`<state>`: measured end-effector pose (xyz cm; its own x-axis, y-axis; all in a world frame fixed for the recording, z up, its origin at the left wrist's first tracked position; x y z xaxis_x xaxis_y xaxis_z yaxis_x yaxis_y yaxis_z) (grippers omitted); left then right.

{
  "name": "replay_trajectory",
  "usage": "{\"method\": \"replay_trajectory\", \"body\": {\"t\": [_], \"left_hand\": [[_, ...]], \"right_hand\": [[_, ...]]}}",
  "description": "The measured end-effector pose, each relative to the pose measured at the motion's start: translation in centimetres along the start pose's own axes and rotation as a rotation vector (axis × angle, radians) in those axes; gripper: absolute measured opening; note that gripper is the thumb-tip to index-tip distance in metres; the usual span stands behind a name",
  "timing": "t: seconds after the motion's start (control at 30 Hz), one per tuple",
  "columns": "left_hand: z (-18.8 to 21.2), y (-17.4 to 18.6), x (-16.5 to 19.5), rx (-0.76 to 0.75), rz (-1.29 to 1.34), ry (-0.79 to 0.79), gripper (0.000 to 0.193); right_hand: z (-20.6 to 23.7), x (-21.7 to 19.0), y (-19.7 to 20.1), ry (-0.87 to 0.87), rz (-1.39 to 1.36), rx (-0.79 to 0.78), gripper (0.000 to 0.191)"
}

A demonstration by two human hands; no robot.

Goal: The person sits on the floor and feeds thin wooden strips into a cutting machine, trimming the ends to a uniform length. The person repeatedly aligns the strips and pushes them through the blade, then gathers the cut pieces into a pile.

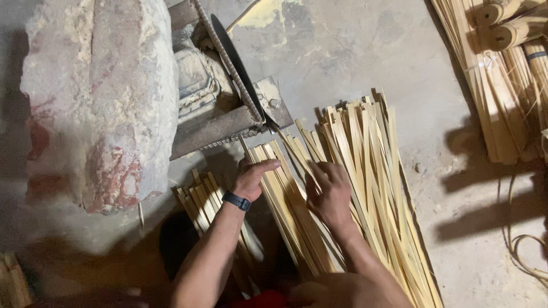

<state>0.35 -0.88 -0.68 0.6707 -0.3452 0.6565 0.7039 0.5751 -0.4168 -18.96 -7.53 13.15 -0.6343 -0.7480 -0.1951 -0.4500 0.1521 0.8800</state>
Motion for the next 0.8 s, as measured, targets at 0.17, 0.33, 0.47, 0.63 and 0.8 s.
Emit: {"method": "replay_trajectory", "body": {"t": [0.17, 0.33, 0.47, 0.63, 0.8], "left_hand": [[1.5, -1.7, 2.1, -0.087, 0.077, -0.001, 0.032], [0.9, -1.4, 1.3, -0.288, 0.258, 0.082, 0.034], [-0.6, 0.4, -0.9, -0.132, 0.262, 0.142, 0.032], [-1.9, 1.5, -2.5, 0.087, 0.176, 0.154, 0.027], [-1.4, 0.5, -1.8, -0.016, 0.208, 0.057, 0.040]], "right_hand": [[4.2, 0.7, -2.4, -0.276, -0.424, -0.297, 0.021], [1.0, 0.1, -4.2, -0.250, -0.327, -0.228, 0.019], [-4.0, -1.7, -4.8, -0.154, -0.343, -0.160, 0.019], [-6.6, -2.6, -5.3, -0.153, -0.307, -0.243, 0.026], [-5.0, -1.7, -4.6, -0.156, -0.335, -0.268, 0.028]]}}
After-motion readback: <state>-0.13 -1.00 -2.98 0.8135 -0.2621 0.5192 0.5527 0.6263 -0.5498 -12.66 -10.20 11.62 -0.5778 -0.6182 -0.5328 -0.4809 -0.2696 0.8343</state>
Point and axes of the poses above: each hand's wrist, its own z-axis away from the middle knuckle, its own y-axis out of the back of the hand, x = y × z, the point moved 2 cm from there along -z, towards the middle knuckle, and after that the axes turned 7 degrees about z, right-handed, at the moved point
